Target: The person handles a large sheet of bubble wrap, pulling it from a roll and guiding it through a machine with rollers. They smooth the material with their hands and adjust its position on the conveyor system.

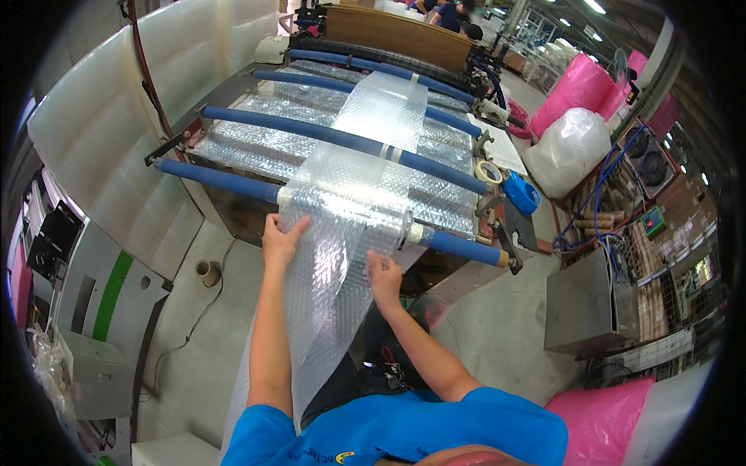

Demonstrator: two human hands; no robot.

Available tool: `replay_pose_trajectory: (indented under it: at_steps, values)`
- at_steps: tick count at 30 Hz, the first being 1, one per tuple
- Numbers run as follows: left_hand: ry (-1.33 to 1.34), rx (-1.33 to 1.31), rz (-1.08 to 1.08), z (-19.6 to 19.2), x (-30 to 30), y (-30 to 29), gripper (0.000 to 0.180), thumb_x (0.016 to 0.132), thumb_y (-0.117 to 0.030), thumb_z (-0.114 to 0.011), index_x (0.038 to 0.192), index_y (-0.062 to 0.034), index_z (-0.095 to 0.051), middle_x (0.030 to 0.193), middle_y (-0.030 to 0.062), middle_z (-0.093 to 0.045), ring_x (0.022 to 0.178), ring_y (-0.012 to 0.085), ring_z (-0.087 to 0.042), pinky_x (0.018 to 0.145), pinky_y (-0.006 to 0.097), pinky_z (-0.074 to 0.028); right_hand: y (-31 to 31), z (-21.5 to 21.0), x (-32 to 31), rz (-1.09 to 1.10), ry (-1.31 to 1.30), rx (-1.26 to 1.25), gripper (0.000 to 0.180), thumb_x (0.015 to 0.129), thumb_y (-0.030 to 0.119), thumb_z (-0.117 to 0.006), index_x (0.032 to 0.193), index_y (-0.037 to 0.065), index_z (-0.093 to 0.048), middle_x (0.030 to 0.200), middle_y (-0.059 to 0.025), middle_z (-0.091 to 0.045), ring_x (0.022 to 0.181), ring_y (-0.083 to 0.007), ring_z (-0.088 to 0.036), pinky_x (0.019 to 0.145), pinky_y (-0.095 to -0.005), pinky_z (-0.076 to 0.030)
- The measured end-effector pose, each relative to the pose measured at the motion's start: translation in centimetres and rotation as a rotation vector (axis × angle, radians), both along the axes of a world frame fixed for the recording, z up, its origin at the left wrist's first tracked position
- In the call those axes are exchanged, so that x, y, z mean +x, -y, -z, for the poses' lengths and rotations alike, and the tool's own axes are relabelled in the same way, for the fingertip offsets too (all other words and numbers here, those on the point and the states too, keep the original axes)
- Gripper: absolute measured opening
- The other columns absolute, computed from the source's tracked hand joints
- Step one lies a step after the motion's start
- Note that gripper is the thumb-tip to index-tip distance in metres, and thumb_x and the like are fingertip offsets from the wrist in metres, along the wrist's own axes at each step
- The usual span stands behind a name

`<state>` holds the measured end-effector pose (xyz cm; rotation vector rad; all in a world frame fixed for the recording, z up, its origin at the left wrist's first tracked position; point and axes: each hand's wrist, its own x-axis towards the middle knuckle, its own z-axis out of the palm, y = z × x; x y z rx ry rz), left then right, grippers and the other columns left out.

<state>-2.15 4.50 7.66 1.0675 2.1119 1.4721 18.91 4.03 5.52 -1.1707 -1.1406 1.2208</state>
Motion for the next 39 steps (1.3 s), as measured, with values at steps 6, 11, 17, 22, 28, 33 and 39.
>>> replay_pose_trajectory:
  at_steps: [6,11,17,22,28,33,39]
  values:
    - [0.013,-0.081,0.004,3.7,0.6,6.0,0.055,0.058,-0.045,-0.070,0.087,-0.0028,-0.051,0.079,0.0138,-0.060,0.075,0.0273,-0.058,0.067,0.035,-0.043,6.4,3.1,-0.1,-0.148,-0.029,-0.222,0.028,0.081,0.029,-0.055,0.072,0.003,-0.054,0.061,-0.0009,-0.052,0.049,-0.0064,-0.045,0.045,-0.0195,-0.036]
    - [0.038,0.001,0.066,-3.5,-0.2,9.5,0.035,0.068,-0.030,-0.066,0.078,0.0013,-0.056,0.070,0.0081,-0.060,0.064,0.0161,-0.055,0.058,0.029,-0.042,9.8,-0.9,0.7,-0.209,-0.122,-0.215,0.036,0.082,0.036,-0.052,0.066,0.003,-0.054,0.055,-0.0015,-0.050,0.047,-0.0064,-0.044,0.044,-0.0191,-0.035]
    - [0.181,-0.007,0.105,-5.7,-0.4,9.9,0.027,0.074,-0.023,-0.063,0.079,0.0030,-0.057,0.069,0.0023,-0.058,0.062,0.0055,-0.049,0.055,0.022,-0.040,10.4,-3.4,0.7,-0.235,-0.144,-0.213,0.040,0.082,0.038,-0.051,0.063,0.002,-0.052,0.053,-0.0019,-0.050,0.047,-0.0056,-0.045,0.043,-0.0185,-0.035]
    - [0.277,0.057,0.131,-2.0,-0.7,9.4,0.030,0.072,-0.025,-0.065,0.080,0.0029,-0.056,0.070,0.0027,-0.058,0.062,0.0066,-0.050,0.056,0.021,-0.040,10.1,-1.8,1.0,-0.234,-0.164,-0.255,0.039,0.082,0.037,-0.051,0.063,0.003,-0.052,0.054,-0.0008,-0.050,0.047,-0.0049,-0.045,0.044,-0.0176,-0.034]
    - [0.290,0.062,0.214,-0.3,0.3,8.7,0.033,0.070,-0.026,-0.067,0.084,0.0017,-0.056,0.074,0.0046,-0.060,0.064,0.0085,-0.052,0.059,0.024,-0.042,8.2,3.1,1.2,-0.229,-0.032,-0.169,0.036,0.083,0.035,-0.050,0.063,0.006,-0.051,0.055,0.0003,-0.048,0.047,-0.0050,-0.044,0.043,-0.0183,-0.034]
    - [0.150,-0.009,0.149,2.1,-0.1,7.5,0.033,0.069,-0.027,-0.066,0.084,0.0008,-0.057,0.073,0.0071,-0.060,0.065,0.0120,-0.054,0.061,0.026,-0.043,7.2,4.6,1.0,-0.177,-0.004,-0.135,0.036,0.083,0.035,-0.050,0.064,0.005,-0.051,0.055,0.0011,-0.047,0.047,-0.0047,-0.043,0.043,-0.0177,-0.034]
    - [0.152,-0.002,0.132,2.7,0.0,7.0,0.033,0.071,-0.029,-0.065,0.084,0.0009,-0.057,0.073,0.0065,-0.060,0.066,0.0121,-0.054,0.061,0.026,-0.042,6.8,5.8,0.9,-0.163,-0.042,-0.139,0.032,0.080,0.032,-0.055,0.072,0.001,-0.058,0.057,0.0011,-0.050,0.049,-0.0044,-0.044,0.046,-0.0185,-0.036]
